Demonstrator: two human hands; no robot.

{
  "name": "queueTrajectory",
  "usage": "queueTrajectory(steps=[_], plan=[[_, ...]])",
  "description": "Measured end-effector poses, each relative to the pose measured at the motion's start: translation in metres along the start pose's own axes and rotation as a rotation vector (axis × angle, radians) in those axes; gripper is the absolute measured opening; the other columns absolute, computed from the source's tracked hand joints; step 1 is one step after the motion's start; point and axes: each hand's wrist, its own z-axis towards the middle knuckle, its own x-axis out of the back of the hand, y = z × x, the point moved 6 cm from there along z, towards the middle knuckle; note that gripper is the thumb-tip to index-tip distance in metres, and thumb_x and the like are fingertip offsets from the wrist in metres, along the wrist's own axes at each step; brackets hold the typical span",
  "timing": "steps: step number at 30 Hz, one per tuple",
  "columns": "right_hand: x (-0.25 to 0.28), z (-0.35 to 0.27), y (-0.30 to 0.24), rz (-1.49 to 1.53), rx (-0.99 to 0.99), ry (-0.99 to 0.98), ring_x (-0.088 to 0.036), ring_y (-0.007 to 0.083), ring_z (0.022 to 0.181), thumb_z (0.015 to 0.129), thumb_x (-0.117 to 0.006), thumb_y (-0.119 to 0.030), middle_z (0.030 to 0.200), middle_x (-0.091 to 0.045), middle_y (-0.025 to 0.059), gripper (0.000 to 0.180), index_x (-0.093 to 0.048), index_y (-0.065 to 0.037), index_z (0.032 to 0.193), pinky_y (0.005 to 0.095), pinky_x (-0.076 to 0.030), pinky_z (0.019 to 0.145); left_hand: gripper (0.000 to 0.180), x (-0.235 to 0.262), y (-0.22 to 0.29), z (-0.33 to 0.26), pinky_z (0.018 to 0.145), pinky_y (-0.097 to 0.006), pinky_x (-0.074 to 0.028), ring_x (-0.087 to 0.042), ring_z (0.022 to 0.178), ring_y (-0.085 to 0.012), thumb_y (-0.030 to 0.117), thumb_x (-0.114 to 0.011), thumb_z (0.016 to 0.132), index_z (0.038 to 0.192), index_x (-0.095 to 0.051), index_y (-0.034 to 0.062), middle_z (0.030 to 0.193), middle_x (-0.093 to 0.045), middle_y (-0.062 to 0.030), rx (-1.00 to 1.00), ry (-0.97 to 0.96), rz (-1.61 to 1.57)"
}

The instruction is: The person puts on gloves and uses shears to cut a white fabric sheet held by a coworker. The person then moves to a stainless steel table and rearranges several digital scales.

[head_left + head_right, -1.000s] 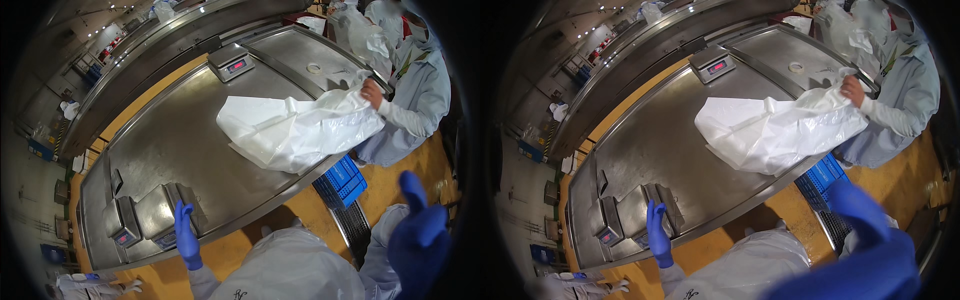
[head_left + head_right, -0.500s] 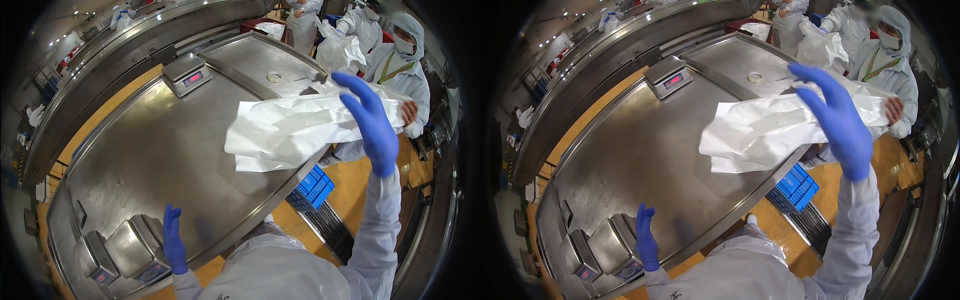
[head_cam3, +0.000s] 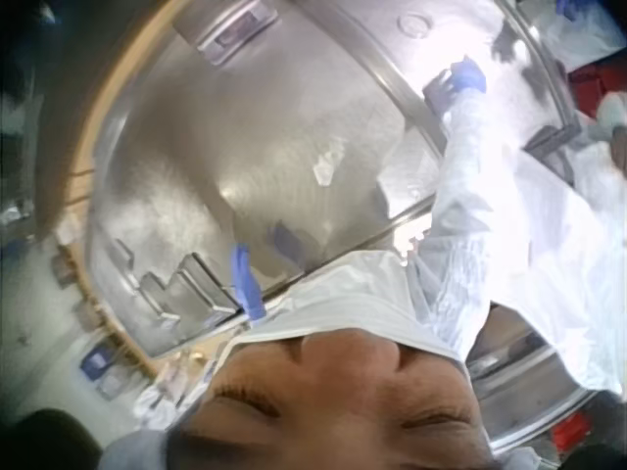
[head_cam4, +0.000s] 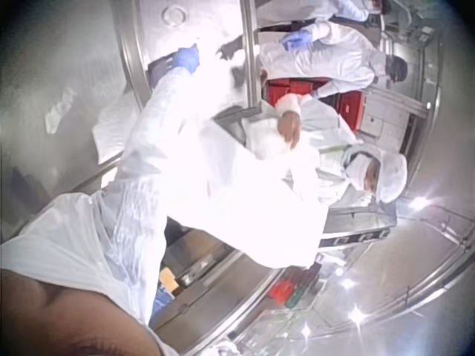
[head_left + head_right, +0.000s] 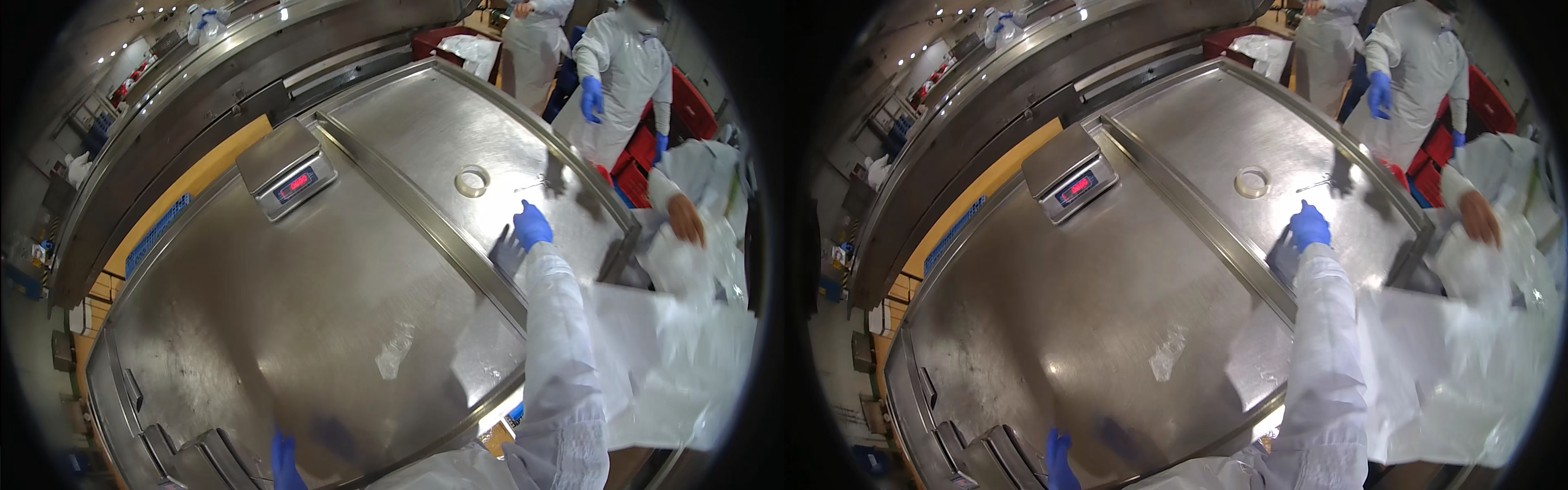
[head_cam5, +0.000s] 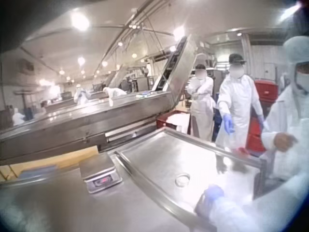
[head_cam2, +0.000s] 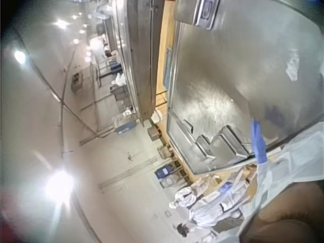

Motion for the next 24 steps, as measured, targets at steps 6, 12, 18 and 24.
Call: queueTrajectory(steps=[6,12,18,24], plan=[[0.010,0.098,0.016,-0.430,0.092,0.280,-0.049,0.0384,0.134,0.093,-0.054,-0.012,0.156,-0.042,0.0138,0.065,-0.041,-0.026,0.155,0.0510,-0.036,0.113,0.034,-0.018,-0.007,0.033,0.115,-0.039,-0.038,-0.051,0.135,-0.0281,0.015,-0.054,0.103,0.131,-0.064,-0.0009,0.143,-0.057,-0.0173,0.349,-0.035,-0.029],[-0.008,0.170,0.046,-0.731,0.309,0.436,-0.043,0.0368,0.138,0.096,-0.056,-0.021,0.158,-0.042,0.0094,0.028,-0.065,-0.018,0.122,0.0598,-0.037,0.108,0.048,-0.050,0.034,0.076,0.105,-0.025,-0.039,-0.056,0.119,-0.0144,0.018,-0.055,0.104,0.150,-0.049,0.0073,0.134,-0.061,-0.0075,0.550,0.003,-0.268],[-0.016,0.206,0.112,-0.517,0.353,0.172,-0.055,0.0433,0.106,0.101,-0.047,-0.021,0.113,-0.060,0.0280,0.033,-0.057,0.008,0.111,0.0518,-0.044,0.093,0.053,-0.058,0.041,0.063,0.108,-0.028,-0.040,-0.055,0.127,-0.0165,0.027,-0.055,0.105,0.152,-0.045,0.0079,0.138,-0.062,-0.0095,0.584,-0.009,-0.357],[0.008,0.242,0.115,-0.079,0.477,0.011,-0.054,0.0235,0.090,0.103,-0.047,-0.032,0.098,-0.058,0.0110,0.033,-0.055,-0.001,0.110,0.0386,-0.044,0.082,0.054,-0.062,0.059,0.050,0.111,-0.032,-0.040,-0.055,0.130,-0.0212,0.038,-0.050,0.106,0.153,-0.044,0.0120,0.143,-0.059,-0.0102,0.619,-0.067,-0.255]])
